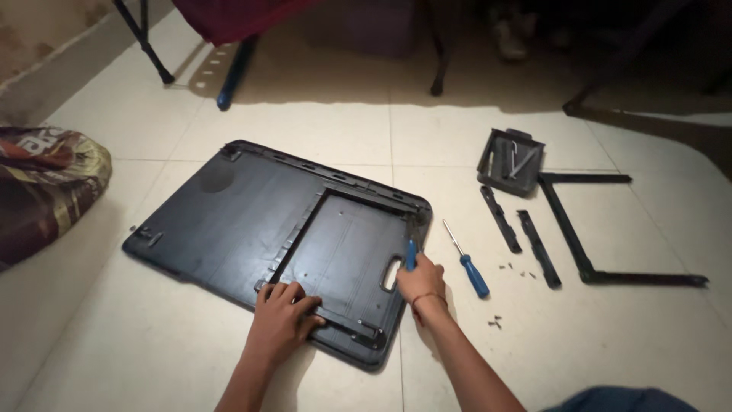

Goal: The person disassembles a black plastic folding stool by removing screws and detaching metal frame components. They use a screwdriver to loosen screws and pliers to remove fasteners, placing parts on the floor.

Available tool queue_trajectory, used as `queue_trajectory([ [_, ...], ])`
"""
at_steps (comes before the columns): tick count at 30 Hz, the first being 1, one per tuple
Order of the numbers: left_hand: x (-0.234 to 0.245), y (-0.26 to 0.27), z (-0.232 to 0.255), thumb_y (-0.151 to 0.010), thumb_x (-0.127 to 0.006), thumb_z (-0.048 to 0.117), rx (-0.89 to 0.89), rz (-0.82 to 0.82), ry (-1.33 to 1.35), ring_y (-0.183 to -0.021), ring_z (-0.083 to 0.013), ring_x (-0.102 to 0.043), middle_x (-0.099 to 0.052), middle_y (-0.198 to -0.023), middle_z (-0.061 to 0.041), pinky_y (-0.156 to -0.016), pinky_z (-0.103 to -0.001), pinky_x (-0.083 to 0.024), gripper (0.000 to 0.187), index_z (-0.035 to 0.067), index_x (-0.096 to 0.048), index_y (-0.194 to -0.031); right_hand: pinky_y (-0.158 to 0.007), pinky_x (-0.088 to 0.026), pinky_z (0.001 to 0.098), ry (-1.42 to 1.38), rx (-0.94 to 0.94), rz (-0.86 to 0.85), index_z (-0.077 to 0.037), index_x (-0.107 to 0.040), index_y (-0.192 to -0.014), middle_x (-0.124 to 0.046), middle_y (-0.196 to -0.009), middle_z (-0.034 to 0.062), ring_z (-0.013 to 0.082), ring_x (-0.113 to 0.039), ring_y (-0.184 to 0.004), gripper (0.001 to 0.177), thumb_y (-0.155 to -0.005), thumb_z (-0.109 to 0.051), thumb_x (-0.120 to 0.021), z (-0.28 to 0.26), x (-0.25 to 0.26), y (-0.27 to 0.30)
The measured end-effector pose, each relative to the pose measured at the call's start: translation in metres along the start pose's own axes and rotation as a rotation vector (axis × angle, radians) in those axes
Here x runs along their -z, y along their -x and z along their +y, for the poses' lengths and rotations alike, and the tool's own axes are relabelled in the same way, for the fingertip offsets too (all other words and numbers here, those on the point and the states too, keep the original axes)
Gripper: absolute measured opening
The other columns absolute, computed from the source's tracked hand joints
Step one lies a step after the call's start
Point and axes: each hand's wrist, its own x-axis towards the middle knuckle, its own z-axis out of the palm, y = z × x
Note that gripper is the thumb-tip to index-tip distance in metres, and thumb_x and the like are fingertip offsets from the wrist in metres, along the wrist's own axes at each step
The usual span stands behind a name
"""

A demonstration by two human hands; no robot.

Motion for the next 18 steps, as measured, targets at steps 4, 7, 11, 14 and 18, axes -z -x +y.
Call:
queue_trajectory([
  [4, 0.000, 0.008, 0.029, -0.072, -0.080, 0.042, 0.069, 0.020, 0.022, -0.099, -0.0243, -0.055, -0.062, -0.097, -0.002, -0.095, -0.049, -0.035, 0.037, 0.020, -0.078, -0.101, -0.105, -0.048, 0.0536, 0.147, -0.085, -0.096, -0.021, -0.062, -0.134, -0.049, -0.143, 0.0234, 0.0466, -0.053, -0.128, 0.051, -0.084, -0.030, -0.067, -0.023, 0.032, 0.012],
  [7, -0.004, 0.018, 0.050, -0.071, -0.079, 0.042, 0.051, 0.101, -0.021, -0.100, -0.0253, -0.054, -0.061, -0.093, -0.004, -0.096, -0.050, -0.034, 0.030, 0.018, -0.077, -0.091, -0.107, -0.045, 0.0546, 0.407, -0.117, -0.150, -0.014, -0.065, -0.134, -0.042, -0.150, 0.0210, 0.0421, -0.047, -0.134, 0.051, -0.086, -0.031, -0.071, -0.039, 0.032, 0.014],
  [11, -0.014, 0.024, 0.075, -0.073, -0.078, 0.046, 0.118, 0.090, 0.012, -0.098, -0.0258, -0.052, -0.061, -0.096, -0.003, -0.093, -0.050, -0.032, 0.035, 0.020, -0.078, -0.096, -0.098, -0.039, 0.0617, 0.831, 0.066, 0.183, 0.001, -0.067, -0.126, -0.043, -0.142, 0.0287, 0.0469, -0.046, -0.123, 0.039, -0.098, -0.025, -0.059, -0.042, 0.012, 0.018],
  [14, -0.020, 0.027, 0.088, -0.075, -0.077, 0.046, 0.085, 0.174, 0.030, -0.096, -0.0261, -0.052, -0.060, -0.093, -0.004, -0.092, -0.051, -0.031, 0.036, 0.017, -0.078, -0.096, -0.094, -0.038, 0.0577, 1.051, 0.197, 0.282, 0.006, -0.066, -0.123, -0.046, -0.137, 0.0303, 0.0456, -0.046, -0.119, 0.044, -0.095, -0.028, -0.061, -0.041, 0.012, 0.028],
  [18, -0.017, 0.033, 0.094, -0.078, -0.075, 0.048, 0.099, 0.159, 0.056, -0.098, -0.0254, -0.052, -0.061, -0.095, -0.004, -0.094, -0.052, -0.030, 0.039, 0.015, -0.078, -0.098, -0.102, -0.034, 0.0533, 0.901, 0.161, -0.018, 0.006, -0.066, -0.125, -0.040, -0.142, 0.0291, 0.0438, -0.041, -0.125, 0.058, -0.090, -0.040, -0.064, -0.054, 0.037, 0.045],
])
